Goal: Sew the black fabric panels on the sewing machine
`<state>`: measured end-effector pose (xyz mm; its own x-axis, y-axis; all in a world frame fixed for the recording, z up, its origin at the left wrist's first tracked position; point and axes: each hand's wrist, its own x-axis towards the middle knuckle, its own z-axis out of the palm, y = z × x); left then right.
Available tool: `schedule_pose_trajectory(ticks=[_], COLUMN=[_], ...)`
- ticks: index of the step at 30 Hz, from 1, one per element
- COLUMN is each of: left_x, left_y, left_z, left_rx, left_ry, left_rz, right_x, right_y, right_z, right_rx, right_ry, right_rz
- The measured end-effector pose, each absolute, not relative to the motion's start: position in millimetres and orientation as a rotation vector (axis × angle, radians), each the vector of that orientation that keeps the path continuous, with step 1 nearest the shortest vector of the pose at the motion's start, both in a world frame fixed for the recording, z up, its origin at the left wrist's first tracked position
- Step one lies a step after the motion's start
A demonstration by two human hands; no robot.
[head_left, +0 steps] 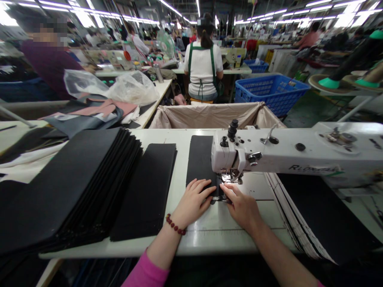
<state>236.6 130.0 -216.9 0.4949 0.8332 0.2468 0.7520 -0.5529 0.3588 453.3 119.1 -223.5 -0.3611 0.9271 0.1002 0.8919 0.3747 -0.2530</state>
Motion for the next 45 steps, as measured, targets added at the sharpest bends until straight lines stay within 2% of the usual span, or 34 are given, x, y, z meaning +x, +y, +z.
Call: schedule_pose_trajectory(ticks=[24, 45], left_x=[240.2, 239.8], left_y=[134.9, 134.6], left_z=[-224.4, -223.9], left_rx=[2.52, 2.481], left_ry=[1.489, 1.528], left_rz=[0.464, 0.543], right_x=[454.5, 453.0], right_y=[118.8, 118.9], right_z=[-227.0, -224.6], right_rx=[-1.6, -1.611], right_ry=[-2.375, -2.378], right_rz=[0.267, 0.236])
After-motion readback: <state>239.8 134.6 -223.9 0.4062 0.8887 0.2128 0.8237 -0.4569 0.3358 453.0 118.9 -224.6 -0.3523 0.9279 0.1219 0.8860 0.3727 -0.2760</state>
